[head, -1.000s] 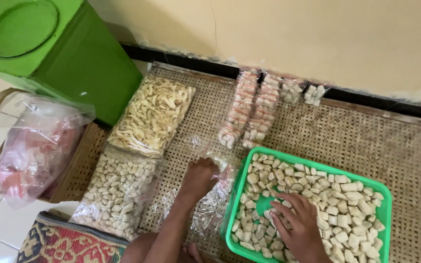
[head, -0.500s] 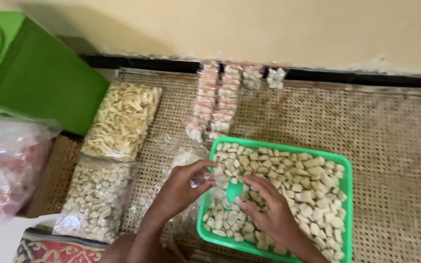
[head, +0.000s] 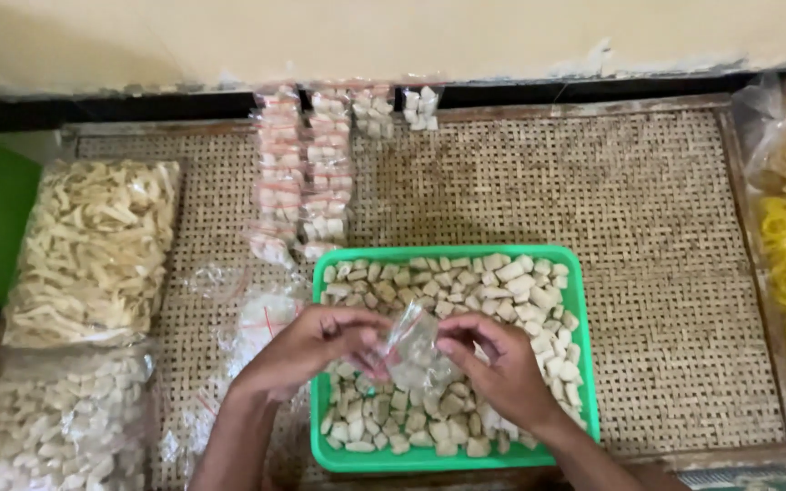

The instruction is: The person sits on a mat and repeatedly scoops small white food pieces from a green tray into small clear plastic bags, then seals each bag and places it aside. The person handles the food by hand and uses no tools.

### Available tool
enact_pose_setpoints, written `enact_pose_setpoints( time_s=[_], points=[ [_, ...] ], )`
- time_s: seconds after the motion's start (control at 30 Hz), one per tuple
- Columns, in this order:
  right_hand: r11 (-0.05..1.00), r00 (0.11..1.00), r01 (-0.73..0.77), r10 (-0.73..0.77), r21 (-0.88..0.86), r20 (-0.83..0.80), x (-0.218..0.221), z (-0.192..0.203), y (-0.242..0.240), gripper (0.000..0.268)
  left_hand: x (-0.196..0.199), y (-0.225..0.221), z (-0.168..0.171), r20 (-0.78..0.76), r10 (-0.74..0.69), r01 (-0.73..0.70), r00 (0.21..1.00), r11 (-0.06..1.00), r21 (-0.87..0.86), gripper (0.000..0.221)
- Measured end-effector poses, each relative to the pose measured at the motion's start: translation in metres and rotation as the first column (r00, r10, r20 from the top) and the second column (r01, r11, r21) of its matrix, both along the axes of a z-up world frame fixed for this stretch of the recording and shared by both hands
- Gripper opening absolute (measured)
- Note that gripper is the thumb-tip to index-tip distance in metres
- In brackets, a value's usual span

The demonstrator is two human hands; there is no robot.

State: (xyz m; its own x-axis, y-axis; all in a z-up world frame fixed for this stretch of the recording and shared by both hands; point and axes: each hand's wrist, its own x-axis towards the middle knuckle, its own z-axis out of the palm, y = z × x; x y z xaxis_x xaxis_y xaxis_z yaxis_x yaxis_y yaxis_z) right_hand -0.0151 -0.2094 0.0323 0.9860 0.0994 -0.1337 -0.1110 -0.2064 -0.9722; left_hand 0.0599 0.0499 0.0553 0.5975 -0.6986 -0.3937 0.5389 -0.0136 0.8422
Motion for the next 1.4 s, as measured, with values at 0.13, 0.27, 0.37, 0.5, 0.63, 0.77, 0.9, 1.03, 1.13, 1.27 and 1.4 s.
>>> enact_pose_setpoints(
  time_s=[0.13, 0.27, 0.37, 0.5, 0.63, 0.77, 0.9, 1.03, 1.13, 1.27, 1.4],
  points=[
    [0.993, 0.993, -0.042, 0.054, -0.107, 0.105, -0.003, -0.017, 0.000, 0.019, 0.003, 0.002, -0.006, 0.011, -0.032, 0.033, 0.999, 0.997, -0.067, 0.023],
    [0.972, 0.939, -0.142, 0.192, -0.185, 0.285, -0.002, -0.025, 0.002, 0.019, 0.004, 0.005, -0.010, 0.080, -0.126, 0.127, 0.989, 0.992, -0.004, 0.028],
    [0.971, 0.935, -0.141, 0.195, -0.193, 0.295, -0.004, -0.030, 0.001, 0.016, 0.002, 0.005, -0.018, 0.138, -0.189, 0.187, 0.972, 0.982, 0.030, 0.014],
    [0.810, 0.793, 0.334, 0.034, -0.482, 0.608, -0.006, -0.035, 0.011, 0.019, -0.005, -0.006, -0.011, 0.126, -0.122, 0.084, 0.984, 0.958, 0.272, 0.007],
    [0.930, 0.859, 0.142, 0.054, -0.338, 0.509, -0.020, -0.014, 0.020, 0.033, -0.026, -0.045, 0.009, 0.084, -0.038, -0.007, 0.996, 0.879, 0.477, 0.004],
    [0.983, 0.909, -0.079, 0.139, -0.165, 0.394, -0.014, 0.005, 0.019, 0.017, -0.034, -0.047, -0.003, 0.295, 0.046, -0.124, 0.955, 0.960, 0.252, 0.006],
    [0.975, 0.871, -0.054, 0.151, -0.215, 0.468, -0.012, 0.012, 0.019, 0.017, -0.030, -0.044, -0.024, 0.546, 0.087, -0.164, 0.833, 0.982, 0.094, 0.005],
    [0.979, 0.903, -0.071, 0.145, -0.191, 0.405, -0.015, 0.006, 0.018, 0.019, -0.026, -0.042, -0.024, 0.629, 0.072, -0.129, 0.774, 0.991, 0.045, 0.008],
    [0.987, 0.920, -0.027, 0.088, -0.161, 0.383, -0.014, 0.000, 0.015, 0.017, -0.024, -0.044, -0.023, 0.635, 0.079, -0.097, 0.769, 0.995, -0.007, 0.005],
    [0.979, 0.910, -0.022, 0.103, -0.203, 0.401, -0.016, -0.018, 0.012, 0.011, -0.026, -0.044, -0.030, 0.689, 0.070, -0.084, 0.721, 0.996, -0.013, 0.003],
    [0.925, 0.813, 0.117, 0.121, -0.362, 0.570, -0.013, -0.013, 0.013, 0.013, -0.034, -0.040, -0.031, 0.824, -0.065, -0.208, 0.562, 0.954, 0.217, 0.012]
  ],
)
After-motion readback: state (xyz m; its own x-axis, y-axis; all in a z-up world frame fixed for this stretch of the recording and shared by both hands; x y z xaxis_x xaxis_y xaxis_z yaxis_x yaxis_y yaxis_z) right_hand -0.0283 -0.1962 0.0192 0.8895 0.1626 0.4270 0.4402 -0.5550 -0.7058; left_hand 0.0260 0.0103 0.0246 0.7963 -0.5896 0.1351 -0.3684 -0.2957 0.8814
